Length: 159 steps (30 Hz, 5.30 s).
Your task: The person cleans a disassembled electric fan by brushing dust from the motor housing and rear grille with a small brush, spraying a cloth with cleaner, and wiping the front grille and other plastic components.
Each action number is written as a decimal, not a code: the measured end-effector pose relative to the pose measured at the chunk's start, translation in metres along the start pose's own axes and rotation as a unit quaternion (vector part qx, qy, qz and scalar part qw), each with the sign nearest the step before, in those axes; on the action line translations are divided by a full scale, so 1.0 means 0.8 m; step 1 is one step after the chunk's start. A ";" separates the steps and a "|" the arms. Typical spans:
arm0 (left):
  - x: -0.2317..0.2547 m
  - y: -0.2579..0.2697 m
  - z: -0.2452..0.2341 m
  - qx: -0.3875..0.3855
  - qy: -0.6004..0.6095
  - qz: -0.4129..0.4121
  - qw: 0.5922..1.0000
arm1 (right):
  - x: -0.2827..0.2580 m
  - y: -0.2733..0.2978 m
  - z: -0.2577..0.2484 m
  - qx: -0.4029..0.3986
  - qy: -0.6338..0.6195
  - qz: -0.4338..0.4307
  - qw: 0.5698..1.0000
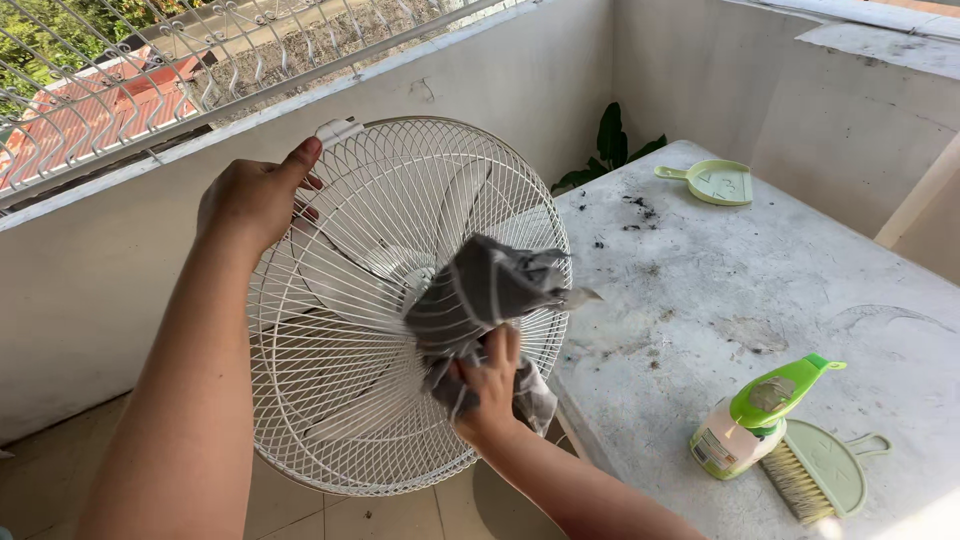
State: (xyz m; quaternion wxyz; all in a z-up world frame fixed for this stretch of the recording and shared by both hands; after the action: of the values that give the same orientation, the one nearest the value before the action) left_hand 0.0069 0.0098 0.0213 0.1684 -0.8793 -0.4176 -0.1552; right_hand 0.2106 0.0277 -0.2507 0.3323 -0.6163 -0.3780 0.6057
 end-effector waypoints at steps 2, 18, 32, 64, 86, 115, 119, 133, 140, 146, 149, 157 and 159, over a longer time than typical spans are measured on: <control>0.004 0.005 0.003 -0.008 0.013 -0.004 1.000 | 0.020 -0.014 0.004 -0.007 0.040 -0.065 0.997; -0.006 -0.035 0.037 0.141 -0.023 0.152 0.978 | 0.124 0.270 0.006 -0.232 0.260 0.041 0.936; -0.110 0.023 0.015 -0.161 0.252 0.214 0.930 | 0.295 0.178 -0.014 0.264 -0.566 0.411 0.664; -0.169 0.127 0.142 -0.045 0.531 0.127 0.837 | 0.156 0.185 0.024 0.223 -0.468 0.719 0.463; -0.217 0.131 0.122 -0.047 0.546 0.087 0.832 | 0.168 0.151 -0.015 0.228 -0.292 0.697 0.613; -0.164 0.136 0.143 -0.064 0.417 0.068 0.904 | -0.014 -0.401 -0.140 -0.491 0.335 0.304 0.744; -0.153 0.139 0.139 -0.076 0.431 0.064 0.897 | -0.074 -0.442 -0.112 -0.325 -0.003 0.381 0.866; -0.174 0.083 0.240 -0.033 0.463 0.111 0.879 | -0.108 -0.073 0.045 -0.223 0.246 -0.200 0.922; -0.189 0.071 0.264 -0.013 0.398 0.164 0.902 | 0.001 -0.151 0.095 -0.339 0.408 0.047 0.846; -0.204 0.065 0.246 0.042 0.401 0.238 0.884 | 0.025 -0.133 0.087 -0.331 0.345 0.054 0.877; -0.191 0.104 0.197 -0.045 0.411 0.140 0.900 | 0.034 -0.128 0.064 -0.330 0.317 0.050 0.888; -0.172 0.122 0.116 -0.120 0.352 0.093 0.924 | 0.081 -0.264 -0.008 -0.355 0.305 0.070 0.881; -0.179 0.107 0.132 -0.119 0.421 0.157 0.885 | 0.083 -0.314 -0.026 -0.368 0.295 0.069 0.879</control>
State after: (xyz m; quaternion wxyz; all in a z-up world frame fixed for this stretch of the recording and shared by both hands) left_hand 0.0019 -0.0932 -0.1468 0.2442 -0.7990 -0.1420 -0.5309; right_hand 0.2140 0.2103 -0.0649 0.1348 -0.8687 -0.4149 0.2348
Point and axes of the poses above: each hand's wrist, its own y-axis away from the middle knuckle, its own z-axis out of the palm, x = y × z, the point moved 1 cm from there along -y, towards the middle knuckle
